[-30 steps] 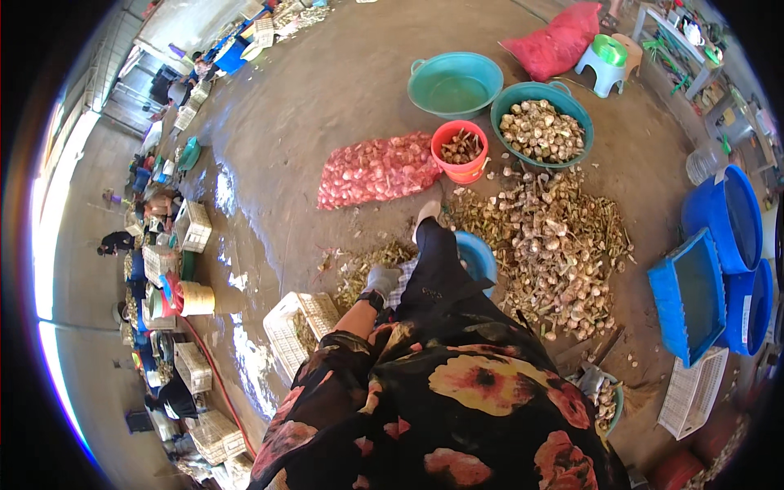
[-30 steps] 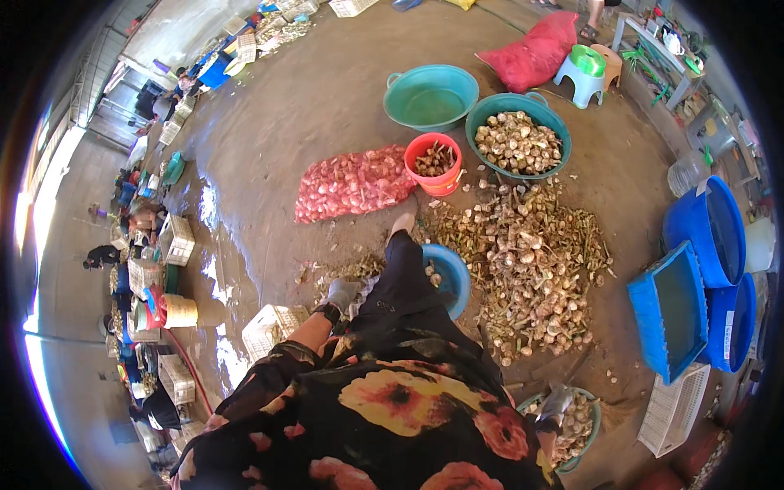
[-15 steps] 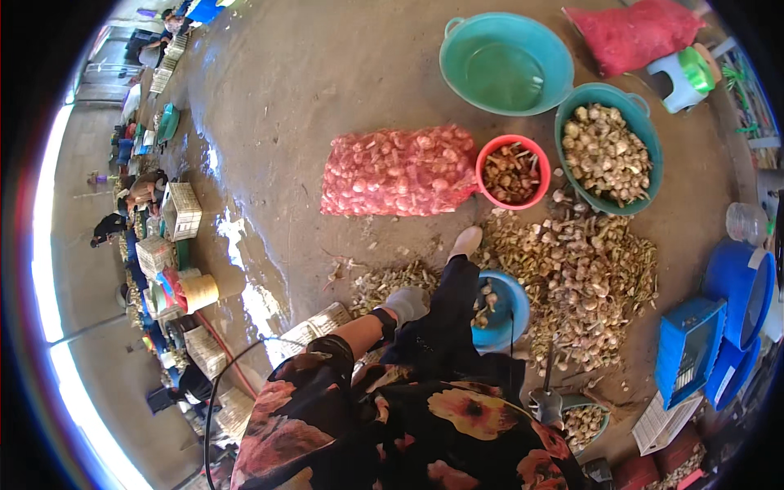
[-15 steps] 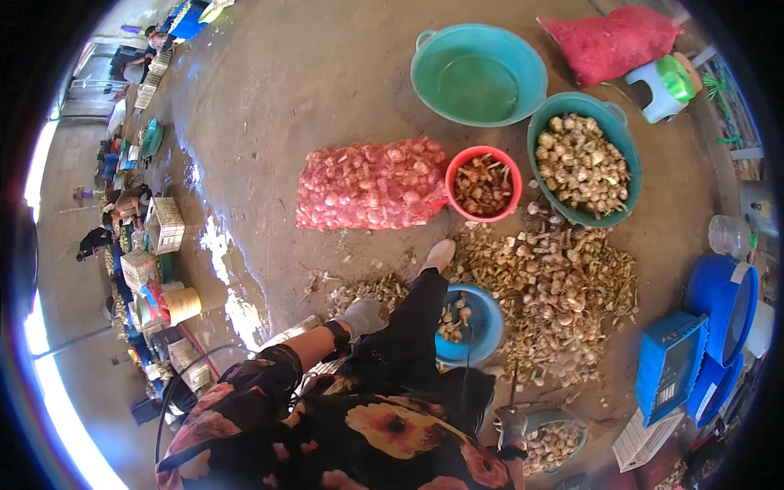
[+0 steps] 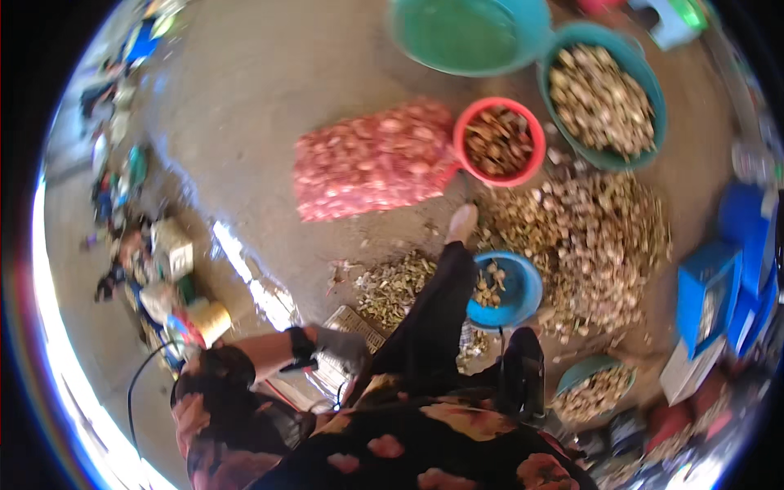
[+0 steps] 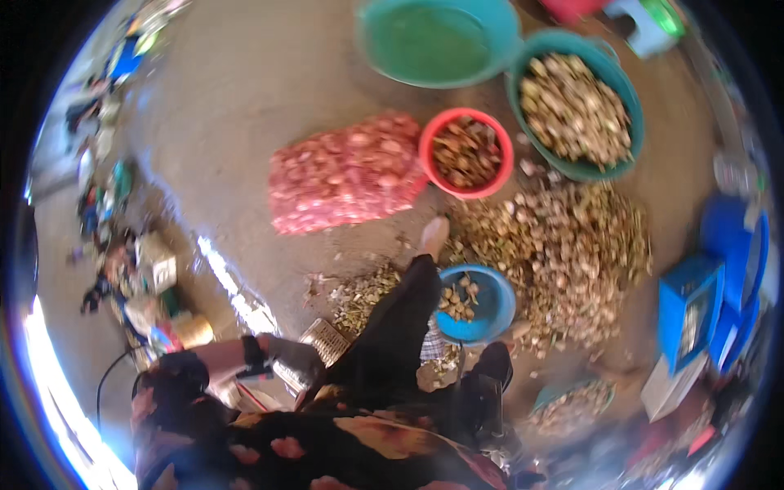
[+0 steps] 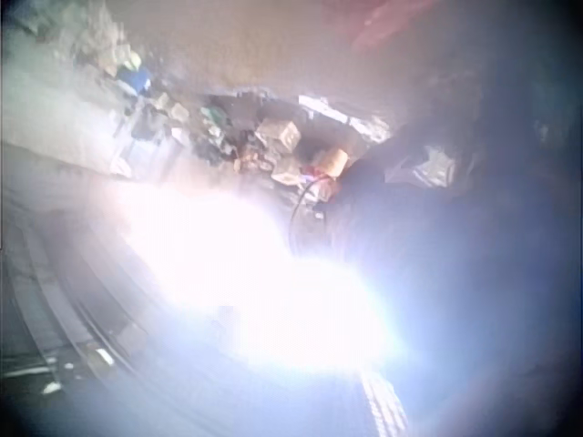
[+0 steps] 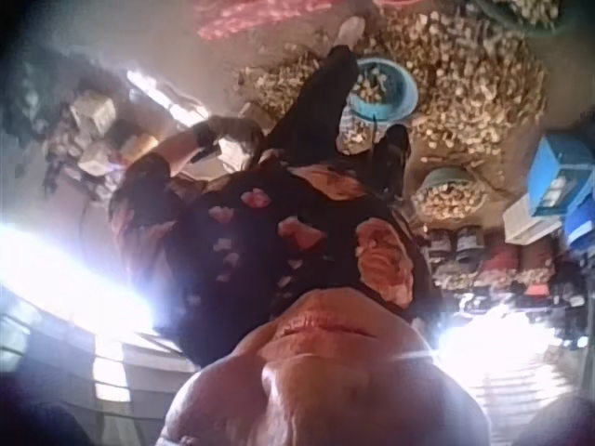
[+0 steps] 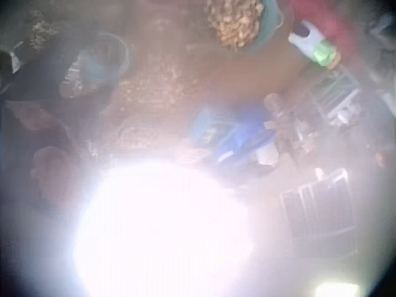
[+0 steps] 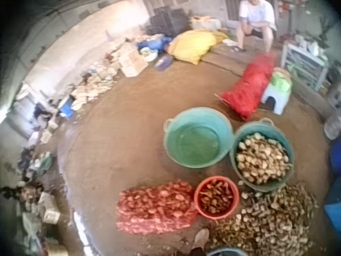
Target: The person trims garlic bulbs from a pile using a cleaver, tossing the trimmed bulbs into a blue basin. After briefly standing up to rearrange some containers, they return to their seat and resume trimming the garlic.
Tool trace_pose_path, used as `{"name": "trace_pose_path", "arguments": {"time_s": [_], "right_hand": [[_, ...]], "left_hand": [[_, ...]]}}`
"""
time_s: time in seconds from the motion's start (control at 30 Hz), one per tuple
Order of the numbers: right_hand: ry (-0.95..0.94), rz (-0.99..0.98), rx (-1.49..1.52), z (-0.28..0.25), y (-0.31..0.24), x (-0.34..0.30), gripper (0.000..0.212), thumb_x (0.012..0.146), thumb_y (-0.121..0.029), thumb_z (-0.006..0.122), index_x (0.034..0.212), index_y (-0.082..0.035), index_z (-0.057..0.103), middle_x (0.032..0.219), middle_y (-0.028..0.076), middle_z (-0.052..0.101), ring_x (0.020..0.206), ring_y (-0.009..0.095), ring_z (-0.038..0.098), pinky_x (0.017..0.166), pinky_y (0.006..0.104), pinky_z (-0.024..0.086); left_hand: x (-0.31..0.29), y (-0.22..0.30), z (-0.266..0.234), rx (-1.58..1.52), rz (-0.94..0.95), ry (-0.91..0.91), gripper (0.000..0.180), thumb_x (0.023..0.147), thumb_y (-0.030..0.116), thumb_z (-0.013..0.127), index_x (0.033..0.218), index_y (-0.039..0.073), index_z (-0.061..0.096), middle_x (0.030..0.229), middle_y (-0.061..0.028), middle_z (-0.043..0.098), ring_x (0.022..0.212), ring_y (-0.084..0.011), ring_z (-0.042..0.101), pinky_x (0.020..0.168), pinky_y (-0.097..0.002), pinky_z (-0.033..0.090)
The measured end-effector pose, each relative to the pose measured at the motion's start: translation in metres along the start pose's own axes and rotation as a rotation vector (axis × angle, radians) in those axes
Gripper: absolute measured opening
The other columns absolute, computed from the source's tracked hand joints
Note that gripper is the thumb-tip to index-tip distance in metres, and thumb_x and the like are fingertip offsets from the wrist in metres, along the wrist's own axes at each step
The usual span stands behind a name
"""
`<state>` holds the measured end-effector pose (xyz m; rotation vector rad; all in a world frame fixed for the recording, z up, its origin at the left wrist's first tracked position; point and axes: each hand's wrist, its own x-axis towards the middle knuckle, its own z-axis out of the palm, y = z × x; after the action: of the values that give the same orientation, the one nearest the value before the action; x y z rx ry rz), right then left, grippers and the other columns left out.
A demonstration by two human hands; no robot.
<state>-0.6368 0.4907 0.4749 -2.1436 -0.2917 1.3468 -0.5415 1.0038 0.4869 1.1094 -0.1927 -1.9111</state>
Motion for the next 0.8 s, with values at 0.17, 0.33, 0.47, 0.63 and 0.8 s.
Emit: {"name": "trace_pose_path", "arguments": {"time_s": [0.17,0.33,0.47,0.63,0.8], "right_hand": [[0.015,0.296,0.519,0.026,0.051,-0.088,0.017,0.071,-0.013,0.058,0.085,-0.004,0.059,0.078,0.009,0.059,0.068,0.021,0.057,0.056,0.0307,0.045],[0.112,0.431,1.009,-0.059,0.075,0.112,0.015,0.074,-0.010,0.057,0.086,-0.001,0.056,0.078,0.008,0.058,0.067,0.018,0.056,0.053,0.0268,0.044],[0.177,0.615,1.286,-0.060,0.136,0.182,0.016,0.076,-0.014,0.054,0.081,0.002,0.057,0.076,0.010,0.057,0.064,0.019,0.055,0.052,0.0283,0.044],[0.372,0.779,0.196,-0.099,0.185,0.235,0.021,0.072,-0.012,0.056,0.089,-0.001,0.057,0.081,0.012,0.060,0.072,0.020,0.058,0.062,0.0289,0.045],[0.513,0.195,0.020,-0.062,0.298,0.287,0.023,0.070,-0.009,0.048,0.090,-0.005,0.057,0.078,0.017,0.058,0.073,0.034,0.056,0.063,0.0359,0.044]], "left_hand": [[0.039,-0.023,0.000,0.146,-0.161,-0.057,0.022,0.076,0.024,0.054,0.088,0.009,0.063,0.079,-0.0080,0.063,0.072,-0.0209,0.058,0.067,-0.0334,0.045],[0.143,0.009,-0.163,0.015,-0.368,0.717,0.019,0.080,0.022,0.055,0.084,0.004,0.062,0.080,-0.0091,0.063,0.075,-0.0161,0.060,0.066,-0.0277,0.046],[0.239,0.054,-0.260,0.686,-0.080,0.958,0.018,0.076,0.021,0.058,0.085,0.005,0.062,0.075,-0.0107,0.060,0.067,-0.0211,0.057,0.060,-0.0303,0.045],[0.440,0.058,-0.305,0.767,-0.107,0.753,0.035,0.073,0.034,0.050,0.080,0.001,0.061,0.082,-0.0198,0.059,0.077,-0.0326,0.057,0.065,-0.0427,0.043],[0.531,0.030,-0.279,0.671,-0.389,0.432,0.032,0.074,0.031,0.050,0.084,0.004,0.063,0.082,-0.0162,0.060,0.078,-0.0322,0.058,0.070,-0.0431,0.045]]}}
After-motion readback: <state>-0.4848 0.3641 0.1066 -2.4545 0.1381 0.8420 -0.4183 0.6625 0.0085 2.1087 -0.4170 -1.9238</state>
